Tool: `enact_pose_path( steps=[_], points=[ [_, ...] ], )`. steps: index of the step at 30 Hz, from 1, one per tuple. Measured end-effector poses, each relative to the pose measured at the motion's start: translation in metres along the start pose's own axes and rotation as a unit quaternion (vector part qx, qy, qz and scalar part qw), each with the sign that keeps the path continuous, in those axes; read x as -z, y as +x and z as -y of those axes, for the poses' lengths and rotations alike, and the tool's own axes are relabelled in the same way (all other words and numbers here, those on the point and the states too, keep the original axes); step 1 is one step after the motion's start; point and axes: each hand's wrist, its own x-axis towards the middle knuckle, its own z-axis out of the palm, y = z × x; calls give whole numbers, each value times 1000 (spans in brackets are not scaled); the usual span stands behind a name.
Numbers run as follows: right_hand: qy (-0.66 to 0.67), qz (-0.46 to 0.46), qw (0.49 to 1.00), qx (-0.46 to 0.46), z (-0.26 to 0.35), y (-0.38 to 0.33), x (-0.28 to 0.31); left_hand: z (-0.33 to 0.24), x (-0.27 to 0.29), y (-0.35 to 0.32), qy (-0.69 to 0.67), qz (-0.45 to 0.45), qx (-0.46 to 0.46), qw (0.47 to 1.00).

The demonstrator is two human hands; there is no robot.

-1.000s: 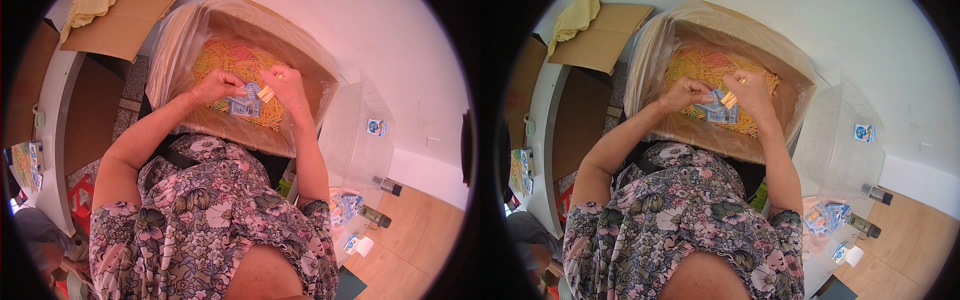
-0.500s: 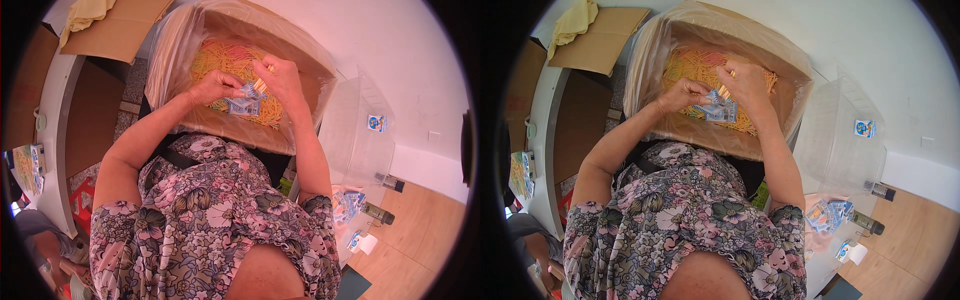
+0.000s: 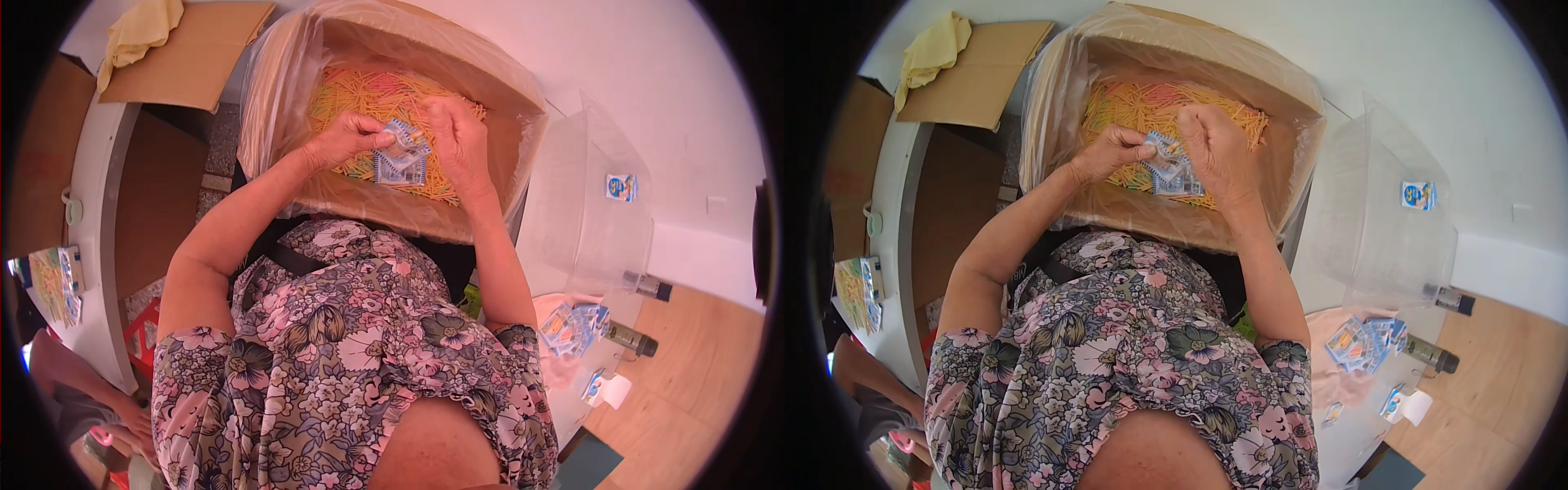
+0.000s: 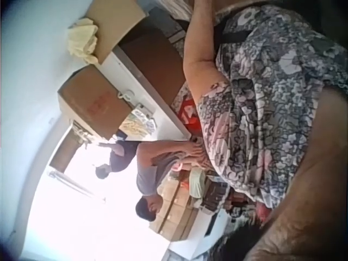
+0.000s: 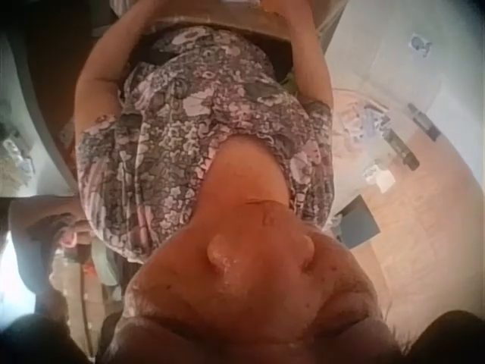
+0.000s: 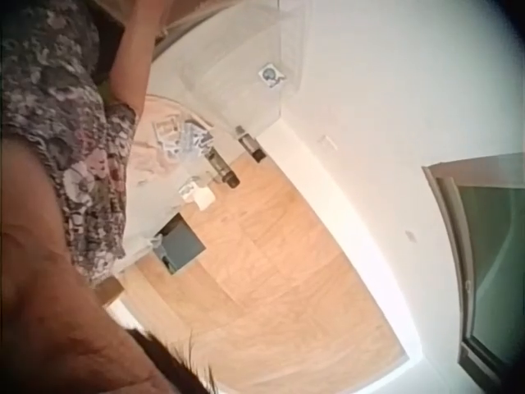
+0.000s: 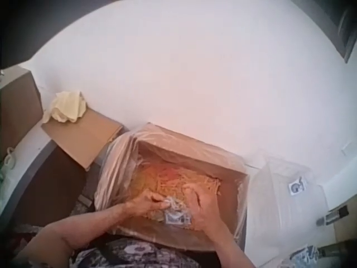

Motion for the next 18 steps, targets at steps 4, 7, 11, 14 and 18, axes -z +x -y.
enact_pose_path(
  steps=[4, 7, 11, 14, 18],
  points=[
    [-146, -25, 987, 61, -1, -34, -5, -13, -11, 8, 224, -3, 68, 972],
    [-70, -72, 993, 68, -12, -66, -8, -27, -30, -1, 261, 9, 62, 963],
    [-43, -163, 985, 31, 22, -140, 61, -66, -97, -14, 240, 85, 22, 967],
    [-114, -142, 977, -109, 39, -224, 119, -71, -149, -15, 292, 201, -77, 932],
    [-99, -406, 872, -255, 16, -343, 178, -57, -249, -7, 305, 413, -251, 820]
  ],
)
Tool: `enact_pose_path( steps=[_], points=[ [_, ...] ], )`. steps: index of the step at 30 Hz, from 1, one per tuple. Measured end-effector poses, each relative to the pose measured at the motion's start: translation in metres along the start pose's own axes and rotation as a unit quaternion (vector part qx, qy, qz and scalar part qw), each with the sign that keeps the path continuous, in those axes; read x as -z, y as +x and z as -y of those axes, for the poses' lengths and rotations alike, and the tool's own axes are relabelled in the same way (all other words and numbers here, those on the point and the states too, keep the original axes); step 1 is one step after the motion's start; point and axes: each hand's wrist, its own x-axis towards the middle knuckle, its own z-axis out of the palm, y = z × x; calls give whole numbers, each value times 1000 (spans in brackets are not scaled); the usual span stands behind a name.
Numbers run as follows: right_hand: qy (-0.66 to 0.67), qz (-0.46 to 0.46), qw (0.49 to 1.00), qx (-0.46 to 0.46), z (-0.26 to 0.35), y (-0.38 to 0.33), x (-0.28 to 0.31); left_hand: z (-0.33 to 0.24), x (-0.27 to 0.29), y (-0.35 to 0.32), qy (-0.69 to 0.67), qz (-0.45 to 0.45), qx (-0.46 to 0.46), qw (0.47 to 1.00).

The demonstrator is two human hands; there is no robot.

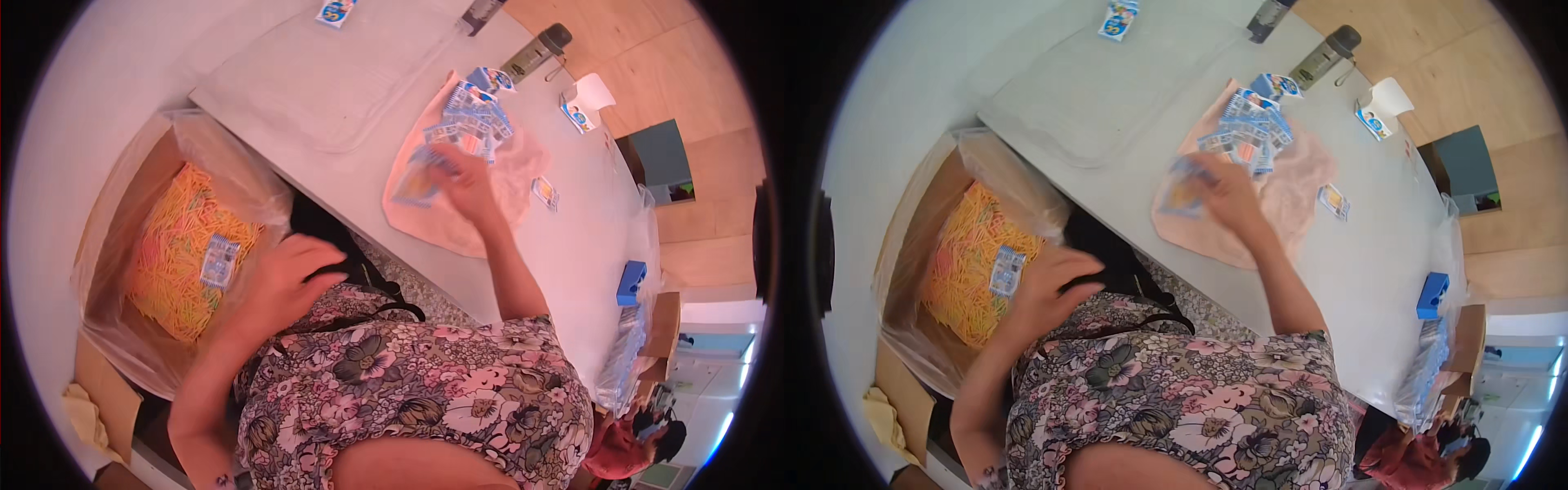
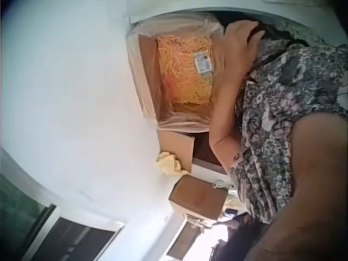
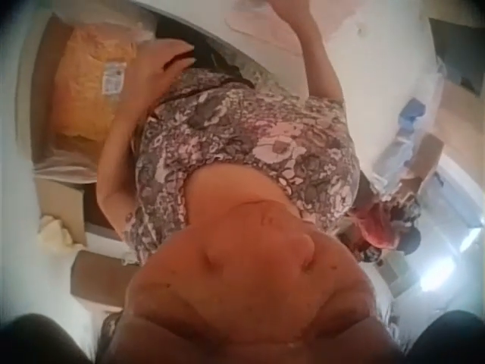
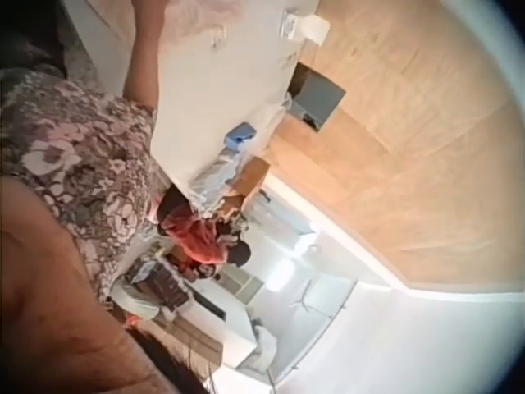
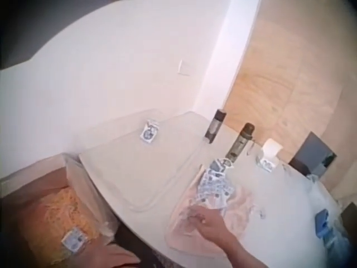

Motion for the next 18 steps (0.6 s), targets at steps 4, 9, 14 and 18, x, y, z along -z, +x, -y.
enact_pose_path(
  steps=[4, 9, 14, 18],
  points=[
    [-19, -103, 991, -88, -54, 14, 54, 40, -68, 90, 38, -10, -60, 997],
    [-73, -52, 989, -115, -52, 19, 89, 55, -124, 195, 186, -16, -16, 982],
    [-156, 14, 975, -159, -46, 8, 100, 69, -147, 213, 227, -1, 38, 973],
    [-112, -9, 976, -186, -48, 2, 106, 68, -144, 210, 81, -33, 96, 992]
  ],
)
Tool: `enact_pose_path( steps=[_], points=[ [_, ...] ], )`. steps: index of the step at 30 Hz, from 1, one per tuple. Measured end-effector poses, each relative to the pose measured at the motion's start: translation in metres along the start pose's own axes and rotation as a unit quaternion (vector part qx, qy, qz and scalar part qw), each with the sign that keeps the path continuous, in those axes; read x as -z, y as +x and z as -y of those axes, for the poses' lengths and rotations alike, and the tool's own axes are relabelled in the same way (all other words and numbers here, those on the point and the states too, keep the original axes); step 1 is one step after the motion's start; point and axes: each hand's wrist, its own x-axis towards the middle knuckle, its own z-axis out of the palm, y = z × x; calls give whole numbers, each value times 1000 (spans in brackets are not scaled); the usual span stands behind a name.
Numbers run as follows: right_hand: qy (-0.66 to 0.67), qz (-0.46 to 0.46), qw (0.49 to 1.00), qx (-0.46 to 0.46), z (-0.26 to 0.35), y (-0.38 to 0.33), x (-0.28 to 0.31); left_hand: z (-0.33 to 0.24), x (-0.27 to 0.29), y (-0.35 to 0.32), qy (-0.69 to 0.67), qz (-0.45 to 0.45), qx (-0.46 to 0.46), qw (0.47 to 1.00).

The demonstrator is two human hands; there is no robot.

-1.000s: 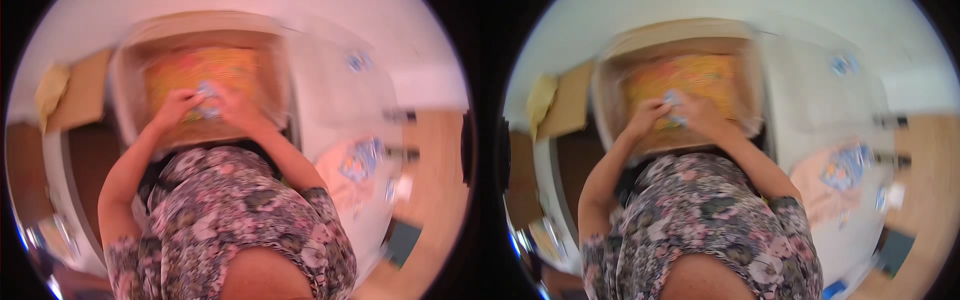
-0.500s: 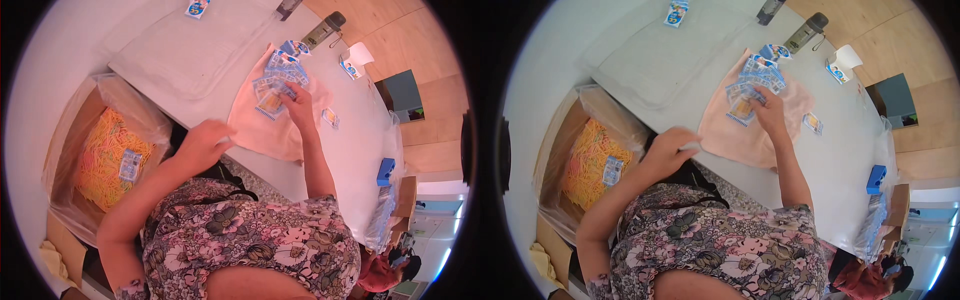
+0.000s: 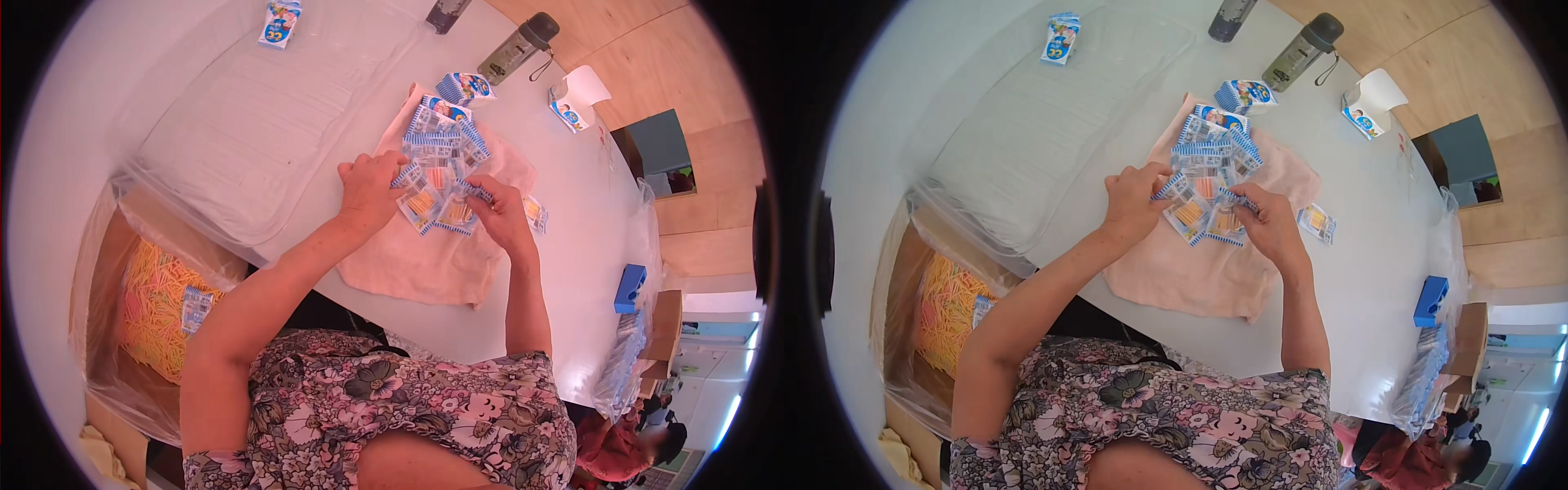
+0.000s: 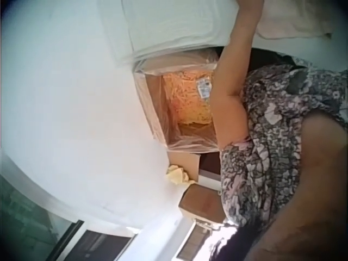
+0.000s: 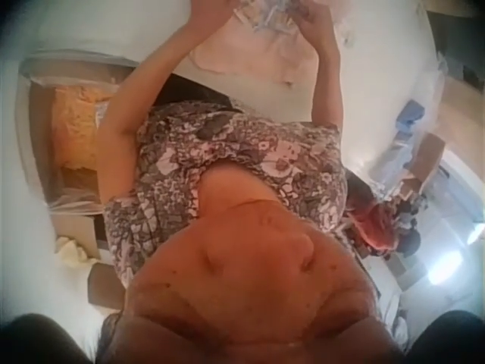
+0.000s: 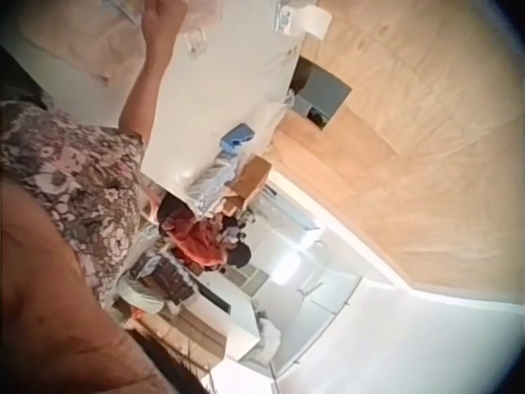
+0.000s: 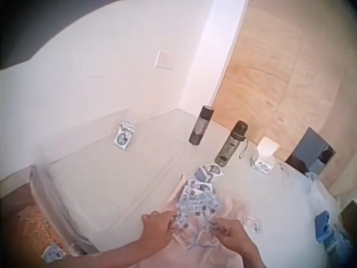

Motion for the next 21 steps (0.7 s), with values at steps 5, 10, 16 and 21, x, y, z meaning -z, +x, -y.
enact_pose_path(
  steps=[5, 10, 16, 21],
  points=[
    [68, -7, 993, 97, 5, 12, 1, -10, 2, 16, -32, -20, -132, 991],
    [-72, -49, 982, 165, 11, 31, -8, -13, -25, 40, -16, -74, -92, 993],
    [-27, -88, 988, 123, -17, 11, -18, -21, -20, 41, -90, -53, 32, 994],
    [-5, -124, 977, 173, -15, 4, -12, -22, -15, 33, -228, 9, -80, 970]
  ],
)
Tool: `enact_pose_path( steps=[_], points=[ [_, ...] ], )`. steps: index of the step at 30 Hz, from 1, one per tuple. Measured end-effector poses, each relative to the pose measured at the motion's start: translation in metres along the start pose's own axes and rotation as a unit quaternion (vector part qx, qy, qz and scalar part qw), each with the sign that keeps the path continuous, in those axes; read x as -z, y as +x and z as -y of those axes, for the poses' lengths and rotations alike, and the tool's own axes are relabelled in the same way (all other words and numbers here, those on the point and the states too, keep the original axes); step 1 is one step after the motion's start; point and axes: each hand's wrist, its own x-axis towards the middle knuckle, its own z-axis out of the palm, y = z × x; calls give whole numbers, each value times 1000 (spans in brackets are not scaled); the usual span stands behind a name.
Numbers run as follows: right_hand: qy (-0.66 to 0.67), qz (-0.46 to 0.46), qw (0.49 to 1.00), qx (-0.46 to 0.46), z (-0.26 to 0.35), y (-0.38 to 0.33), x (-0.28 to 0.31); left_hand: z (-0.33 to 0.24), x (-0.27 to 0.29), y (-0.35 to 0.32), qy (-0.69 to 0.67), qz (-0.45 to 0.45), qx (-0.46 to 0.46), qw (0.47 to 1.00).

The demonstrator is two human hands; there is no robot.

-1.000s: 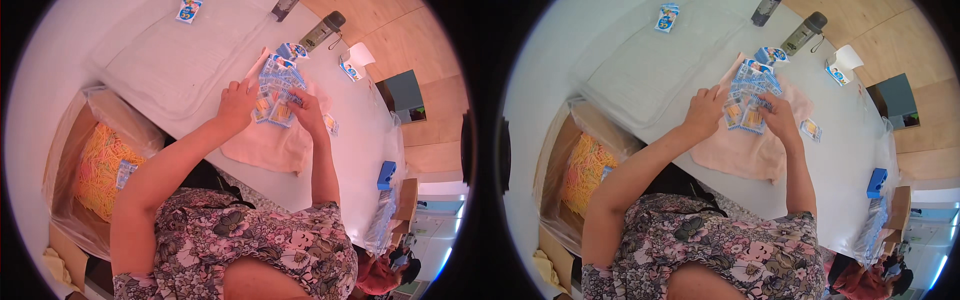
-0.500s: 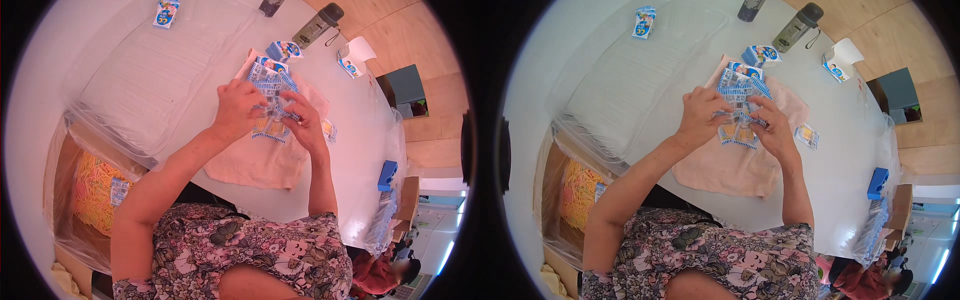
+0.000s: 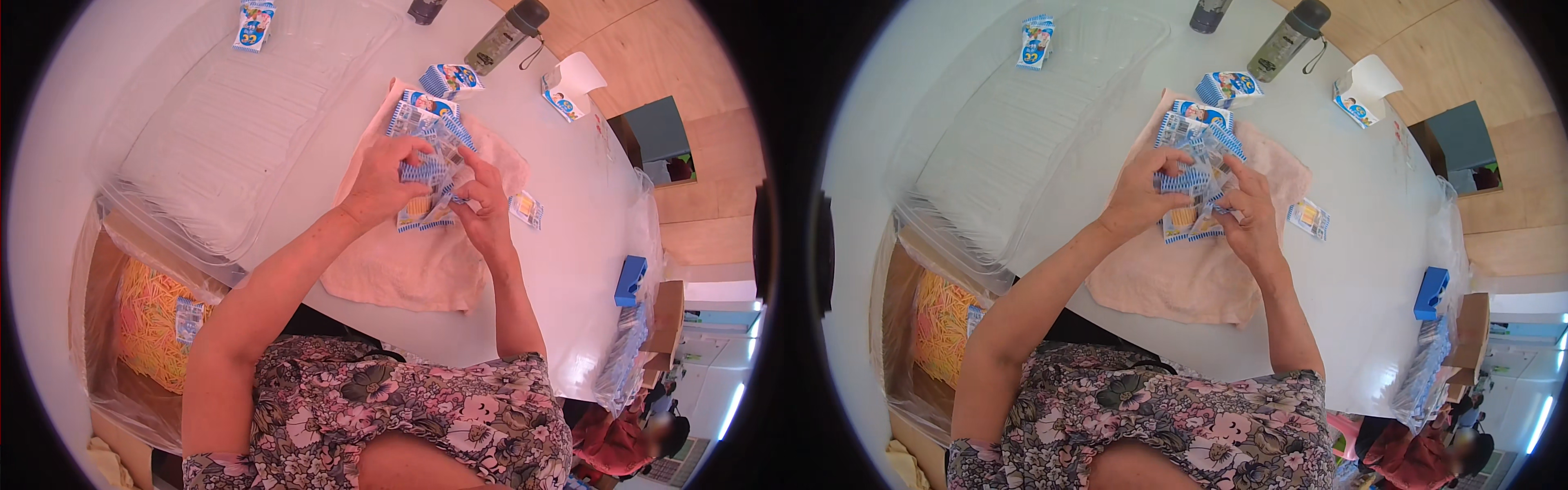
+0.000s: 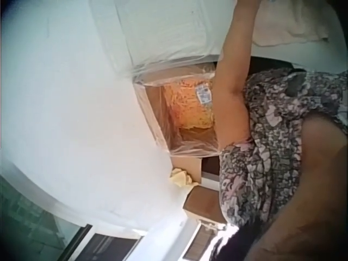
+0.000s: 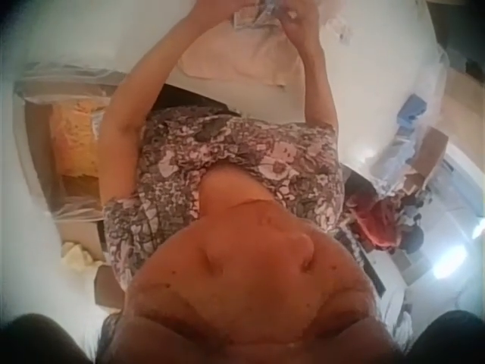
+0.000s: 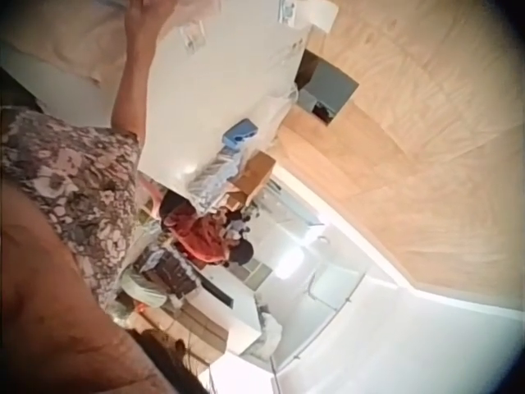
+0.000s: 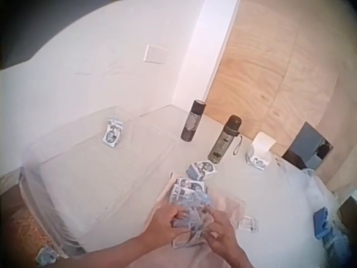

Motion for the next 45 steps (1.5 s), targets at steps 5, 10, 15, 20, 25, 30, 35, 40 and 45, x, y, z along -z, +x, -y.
enact_pose_path(
  steps=[5, 10, 15, 20, 25, 30, 35, 40, 45],
  points=[
    [-6, 89, 995, 51, 1, -3, 4, 1, -1, -14, -39, 68, -139, 987],
    [147, 56, 987, -17, 7, -20, 1, -27, -6, -29, -413, 11, 54, 909],
    [284, -98, 954, 14, 28, -24, -14, -46, 4, -40, -258, -20, -45, 965],
    [255, 13, 964, -75, 17, -50, -52, -24, -1, -76, -5, -21, -116, 993],
    [439, 5, 884, -161, 17, -4, -24, -11, 1, -90, -209, 25, -13, 977],
    [-348, -25, 935, -62, -8, 13, -36, -14, 6, -82, -222, 61, 52, 972],
    [-188, -20, 974, -125, -18, 10, -39, -6, 20, -80, -264, 55, 130, 954],
    [122, -30, 974, -190, -21, -1, -28, -3, 20, -75, -339, 72, 208, 915],
    [325, -66, 918, -218, 14, -19, -42, -5, 9, -71, -87, -10, -70, 994]
  ],
)
